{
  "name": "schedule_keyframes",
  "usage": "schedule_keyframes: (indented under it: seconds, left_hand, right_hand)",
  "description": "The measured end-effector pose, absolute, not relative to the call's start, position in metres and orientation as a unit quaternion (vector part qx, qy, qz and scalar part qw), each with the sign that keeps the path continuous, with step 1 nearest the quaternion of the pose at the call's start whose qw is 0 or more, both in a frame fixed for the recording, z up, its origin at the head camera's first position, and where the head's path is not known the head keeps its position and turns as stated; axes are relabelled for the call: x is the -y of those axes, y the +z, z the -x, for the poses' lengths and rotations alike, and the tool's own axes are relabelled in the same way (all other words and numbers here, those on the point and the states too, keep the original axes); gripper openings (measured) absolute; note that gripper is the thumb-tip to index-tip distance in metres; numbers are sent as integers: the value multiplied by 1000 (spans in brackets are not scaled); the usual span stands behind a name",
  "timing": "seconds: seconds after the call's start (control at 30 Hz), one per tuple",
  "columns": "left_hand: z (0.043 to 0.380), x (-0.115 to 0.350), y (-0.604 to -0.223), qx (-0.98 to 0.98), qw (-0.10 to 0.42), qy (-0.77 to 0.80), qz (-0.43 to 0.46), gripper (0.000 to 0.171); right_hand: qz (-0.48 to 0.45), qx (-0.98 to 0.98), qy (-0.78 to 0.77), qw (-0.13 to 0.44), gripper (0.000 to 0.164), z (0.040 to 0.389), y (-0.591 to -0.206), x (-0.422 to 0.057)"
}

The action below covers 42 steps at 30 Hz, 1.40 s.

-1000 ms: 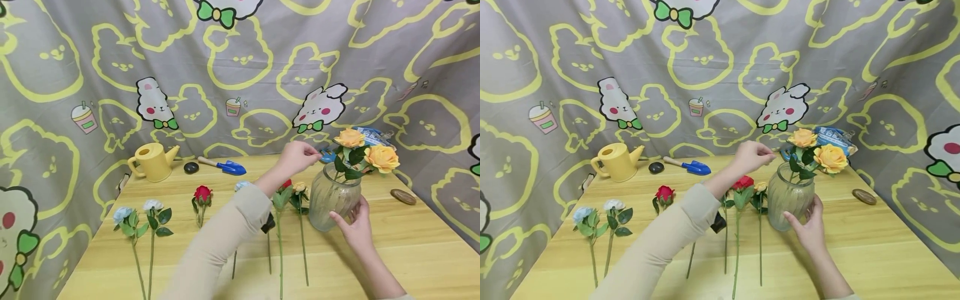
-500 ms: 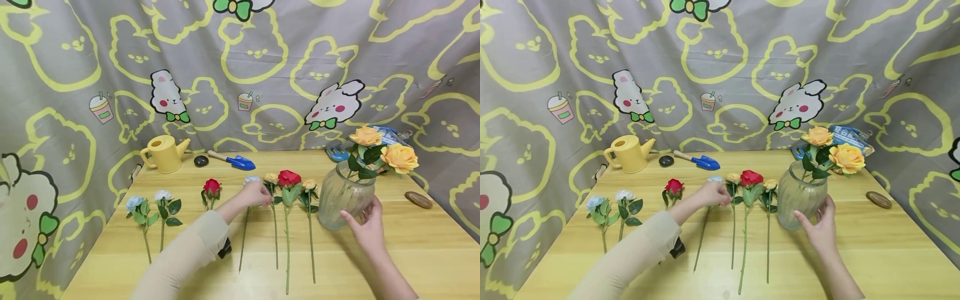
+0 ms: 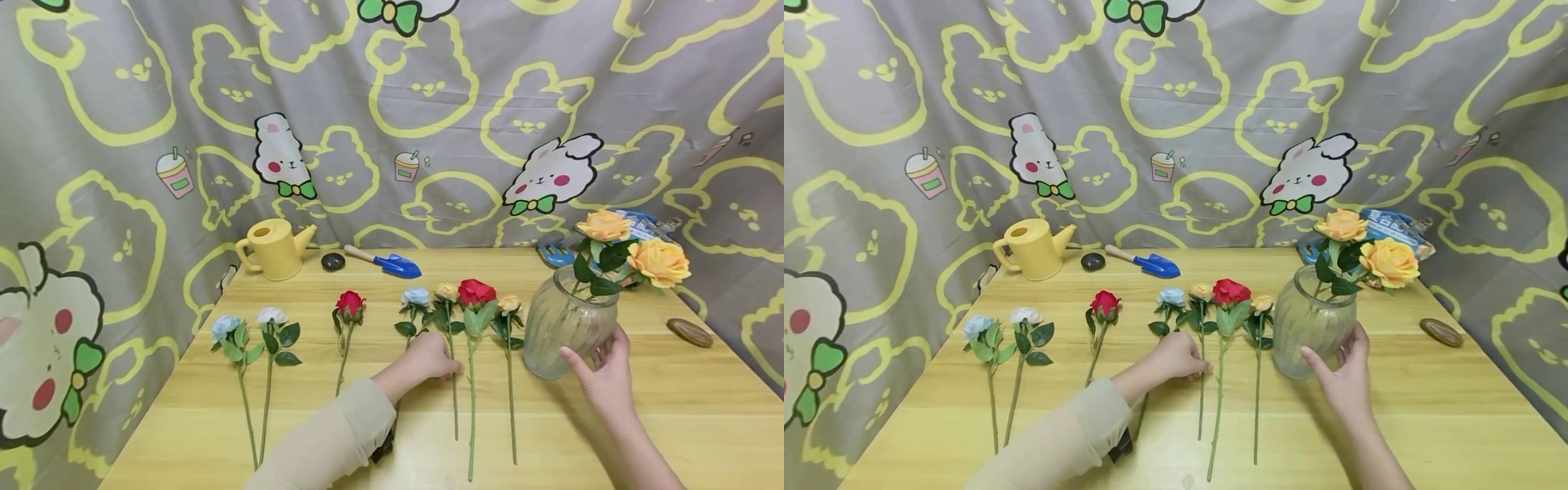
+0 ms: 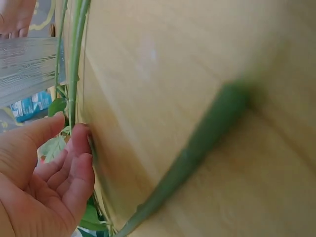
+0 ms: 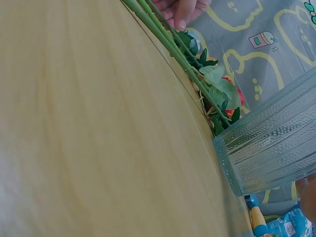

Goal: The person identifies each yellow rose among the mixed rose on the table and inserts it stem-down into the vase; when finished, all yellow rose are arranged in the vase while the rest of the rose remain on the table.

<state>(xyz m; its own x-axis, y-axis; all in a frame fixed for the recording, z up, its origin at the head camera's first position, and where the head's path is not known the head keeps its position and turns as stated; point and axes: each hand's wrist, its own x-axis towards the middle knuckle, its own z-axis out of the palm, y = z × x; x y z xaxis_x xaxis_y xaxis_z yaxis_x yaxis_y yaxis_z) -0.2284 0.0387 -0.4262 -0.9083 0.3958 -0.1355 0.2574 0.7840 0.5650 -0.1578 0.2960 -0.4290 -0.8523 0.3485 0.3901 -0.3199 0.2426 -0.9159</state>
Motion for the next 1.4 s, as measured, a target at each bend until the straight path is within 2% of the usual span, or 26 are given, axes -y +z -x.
schedule_keyframes:
  seconds: [0.13,0.43,0.83,1.03,1.1,1.2,1.4]
  left_hand:
    - [231,-42,-428,-935,127,287,-165,34]
    - [233,-39,-436,-894,163,406,-93,21]
    - [231,-33,-428,-846,168,498,-91,10]
    - [233,-29,-393,-786,197,577,-103,8]
    - [236,-29,-376,-775,189,593,-110,11]
    - [241,-33,-346,-760,165,614,-135,15]
    - [255,-55,-271,-751,78,615,-228,13]
  right_hand:
    - [13,741,614,271,81,158,-430,-296]
    - [19,753,601,267,81,158,-429,-297]
    - [14,753,600,270,81,157,-428,-296]
    - [13,749,605,269,81,156,-428,-296]
    - [14,750,603,270,81,156,-428,-295]
    - [12,750,604,270,81,156,-428,-295]
    - [13,756,600,263,82,156,-428,-295]
